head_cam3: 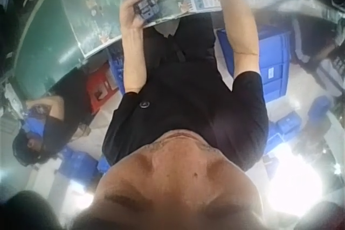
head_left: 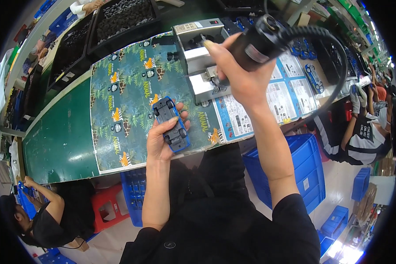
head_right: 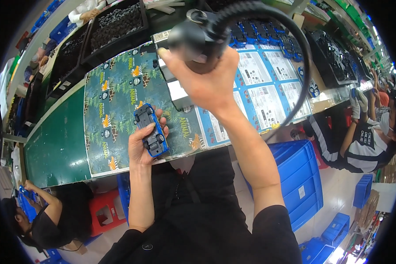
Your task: The person assembles toy cars by holding each car chassis, driving screws into the underside using an electric screwdriver, and placing the assembled cars into a plastic crate.
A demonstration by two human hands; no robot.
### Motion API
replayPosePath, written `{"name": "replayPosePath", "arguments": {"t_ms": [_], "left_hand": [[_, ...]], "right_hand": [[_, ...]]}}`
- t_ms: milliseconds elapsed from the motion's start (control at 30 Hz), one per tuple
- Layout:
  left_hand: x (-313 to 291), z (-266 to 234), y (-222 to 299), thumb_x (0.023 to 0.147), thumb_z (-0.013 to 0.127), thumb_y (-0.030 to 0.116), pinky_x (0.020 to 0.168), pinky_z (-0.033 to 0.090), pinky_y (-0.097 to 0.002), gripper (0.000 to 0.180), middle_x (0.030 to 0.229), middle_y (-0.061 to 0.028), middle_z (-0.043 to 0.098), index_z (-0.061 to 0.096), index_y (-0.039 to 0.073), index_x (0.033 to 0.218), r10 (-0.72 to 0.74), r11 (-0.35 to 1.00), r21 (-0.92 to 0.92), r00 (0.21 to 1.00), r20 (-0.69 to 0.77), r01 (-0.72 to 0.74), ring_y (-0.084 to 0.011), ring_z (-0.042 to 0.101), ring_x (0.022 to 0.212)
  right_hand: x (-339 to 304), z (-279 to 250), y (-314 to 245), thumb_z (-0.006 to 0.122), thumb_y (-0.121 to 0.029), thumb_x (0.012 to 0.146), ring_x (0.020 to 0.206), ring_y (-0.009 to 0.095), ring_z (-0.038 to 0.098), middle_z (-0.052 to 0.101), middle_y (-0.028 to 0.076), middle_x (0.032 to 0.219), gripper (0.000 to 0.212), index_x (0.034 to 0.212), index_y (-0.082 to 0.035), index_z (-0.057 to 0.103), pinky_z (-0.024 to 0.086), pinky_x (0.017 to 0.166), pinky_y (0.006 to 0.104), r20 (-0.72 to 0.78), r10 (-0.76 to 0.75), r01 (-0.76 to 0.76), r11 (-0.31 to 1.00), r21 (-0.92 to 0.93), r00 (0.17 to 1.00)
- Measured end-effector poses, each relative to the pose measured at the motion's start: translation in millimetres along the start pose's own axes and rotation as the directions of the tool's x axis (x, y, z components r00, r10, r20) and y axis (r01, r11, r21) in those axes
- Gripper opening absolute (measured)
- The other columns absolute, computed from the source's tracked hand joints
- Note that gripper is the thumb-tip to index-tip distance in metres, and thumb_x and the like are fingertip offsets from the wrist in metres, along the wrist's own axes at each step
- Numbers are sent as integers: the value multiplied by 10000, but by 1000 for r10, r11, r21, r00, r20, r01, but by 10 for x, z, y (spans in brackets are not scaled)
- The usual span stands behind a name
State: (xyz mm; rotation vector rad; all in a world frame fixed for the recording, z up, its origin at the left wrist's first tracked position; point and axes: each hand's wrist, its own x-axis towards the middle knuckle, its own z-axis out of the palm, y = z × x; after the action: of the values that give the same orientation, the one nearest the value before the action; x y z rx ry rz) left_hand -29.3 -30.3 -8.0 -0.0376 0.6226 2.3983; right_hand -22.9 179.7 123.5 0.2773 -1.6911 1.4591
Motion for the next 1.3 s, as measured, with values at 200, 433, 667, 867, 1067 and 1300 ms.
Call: {"name": "replayPosePath", "arguments": {"t_ms": [200,433,667,867,1067,1300], "left_hand": [[1,58,-5,849,617,-65,910,568,-489,504,1143,-163,636,509,99,1313,20,999,-36,996,-91,-24,-260,658,1009],[83,99,-125,802,700,-44,760,593,-398,443,1086,-124,662,520,41,1198,174,951,281,975,-138,-130,-227,674,918],[72,131,-113,786,712,-54,747,580,-371,470,1086,-107,657,509,63,1193,164,953,282,970,-178,-109,-214,683,903],[87,132,-112,781,715,-54,746,579,-363,474,1072,-101,662,515,55,1197,144,960,263,971,-190,-91,-205,688,879],[98,134,-129,769,722,-66,739,578,-348,484,1045,-92,664,524,49,1196,136,963,259,967,-216,-77,-195,686,867],[110,167,-140,775,717,-63,762,568,-346,455,1037,-85,663,534,51,1175,110,971,232,972,-209,-60,-188,680,879]], "right_hand": [[55,116,-92,790,-144,797,517,36,524,602,-20,588,219,703,-18,637,413,493,215,89,224,-222,974,-36,971],[-460,25,-522,482,-120,912,443,126,397,444,34,615,83,895,-42,458,427,477,307,200,165,-251,786,564,966],[-731,228,-534,551,-77,882,456,130,439,456,48,601,102,858,-32,462,445,496,302,237,360,-428,812,397,902],[-781,313,-455,638,-38,840,458,142,464,470,54,596,168,820,-34,471,459,496,302,292,323,-415,839,352,900],[-898,287,-351,751,63,734,538,109,528,574,64,622,257,765,-47,521,426,532,266,386,216,-363,858,364,897],[-924,282,-362,734,91,717,532,129,531,575,83,624,254,761,-31,515,411,515,272,360,222,-393,760,519,906]]}}
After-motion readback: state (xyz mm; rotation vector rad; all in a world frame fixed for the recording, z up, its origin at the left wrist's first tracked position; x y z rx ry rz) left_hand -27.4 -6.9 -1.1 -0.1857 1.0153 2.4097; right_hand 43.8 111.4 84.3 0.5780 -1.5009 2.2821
